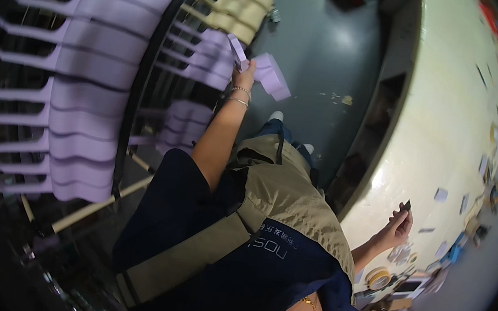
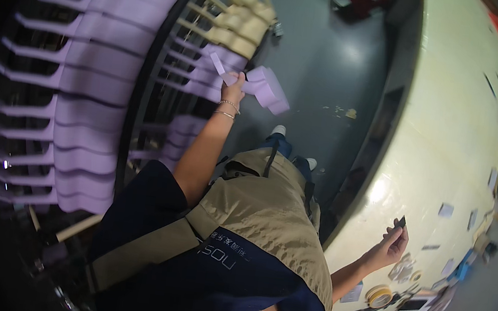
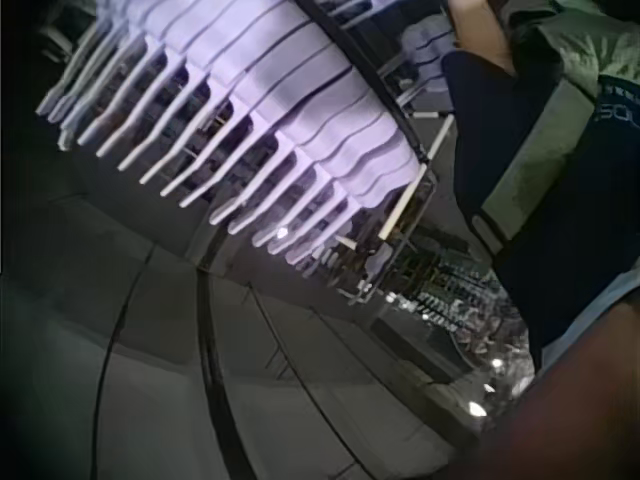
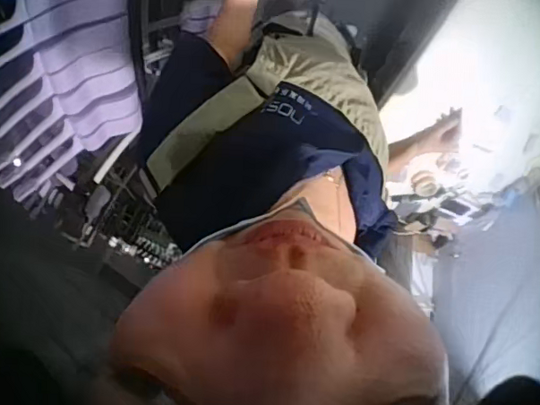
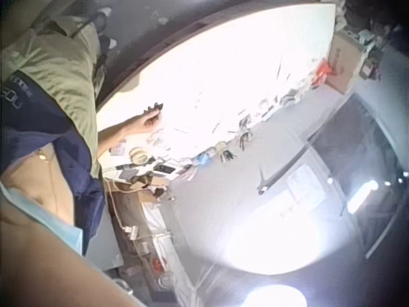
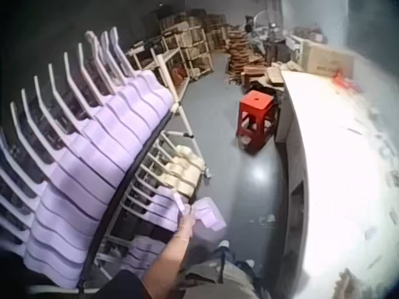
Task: The person sands the edges and surfaces of a purple guitar body using a small sanding block. They repeatedly flip the guitar to work on different sides, then place it on a rack and retrieve another guitar to continue the same sanding process.
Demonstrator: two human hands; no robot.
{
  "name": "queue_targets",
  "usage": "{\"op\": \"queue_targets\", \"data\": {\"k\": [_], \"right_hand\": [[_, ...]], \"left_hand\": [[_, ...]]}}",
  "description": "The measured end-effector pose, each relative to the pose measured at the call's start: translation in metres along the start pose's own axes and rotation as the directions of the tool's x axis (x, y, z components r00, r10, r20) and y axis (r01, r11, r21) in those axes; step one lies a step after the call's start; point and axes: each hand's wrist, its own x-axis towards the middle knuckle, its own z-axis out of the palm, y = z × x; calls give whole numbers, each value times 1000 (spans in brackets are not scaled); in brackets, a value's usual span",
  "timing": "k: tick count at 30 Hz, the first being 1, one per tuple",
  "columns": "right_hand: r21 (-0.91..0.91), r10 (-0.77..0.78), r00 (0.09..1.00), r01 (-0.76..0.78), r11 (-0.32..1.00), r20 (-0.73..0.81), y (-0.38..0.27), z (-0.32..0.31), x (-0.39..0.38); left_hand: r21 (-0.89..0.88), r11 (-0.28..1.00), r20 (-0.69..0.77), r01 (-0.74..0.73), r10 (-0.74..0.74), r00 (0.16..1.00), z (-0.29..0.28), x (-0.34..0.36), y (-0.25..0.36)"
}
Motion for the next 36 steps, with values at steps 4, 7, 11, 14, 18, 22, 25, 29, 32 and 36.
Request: {"op": "queue_targets", "data": {"k": [4,7,11,14,18,22,25,29,32,36], "right_hand": [[-2,-35,974,36,999,226,-28,66,-15],[-48,-10,926,31,998,378,-33,109,-37],[-88,33,866,12,996,499,-45,154,-73],[-105,72,853,-20,994,518,-46,178,-97],[-198,103,845,3,980,524,-46,187,-121],[-302,138,836,35,953,531,-54,194,-139],[-346,197,816,4,938,544,-53,201,-144],[-408,244,820,-15,913,517,-48,207,-157],[-441,267,820,-21,897,506,-51,220,-168],[-487,260,798,48,872,544,-62,230,-166]], "left_hand": [[-108,989,-139,104,-119,983,-84,-16,-109],[-264,943,-314,202,-282,907,-123,-38,-141],[-68,992,-541,109,-129,831,-173,-22,-166],[125,987,-545,98,-14,838,-198,5,-139],[-60,990,-484,126,-139,864,-261,97,-206],[48,993,-302,106,-87,949,-322,185,-259],[25,988,-188,154,-146,971,-380,258,-304],[-275,895,-223,351,-414,883,-385,299,-289],[-216,863,-322,456,-504,801,-366,261,-270],[-174,838,-572,517,-514,640,-378,214,-239]]}}
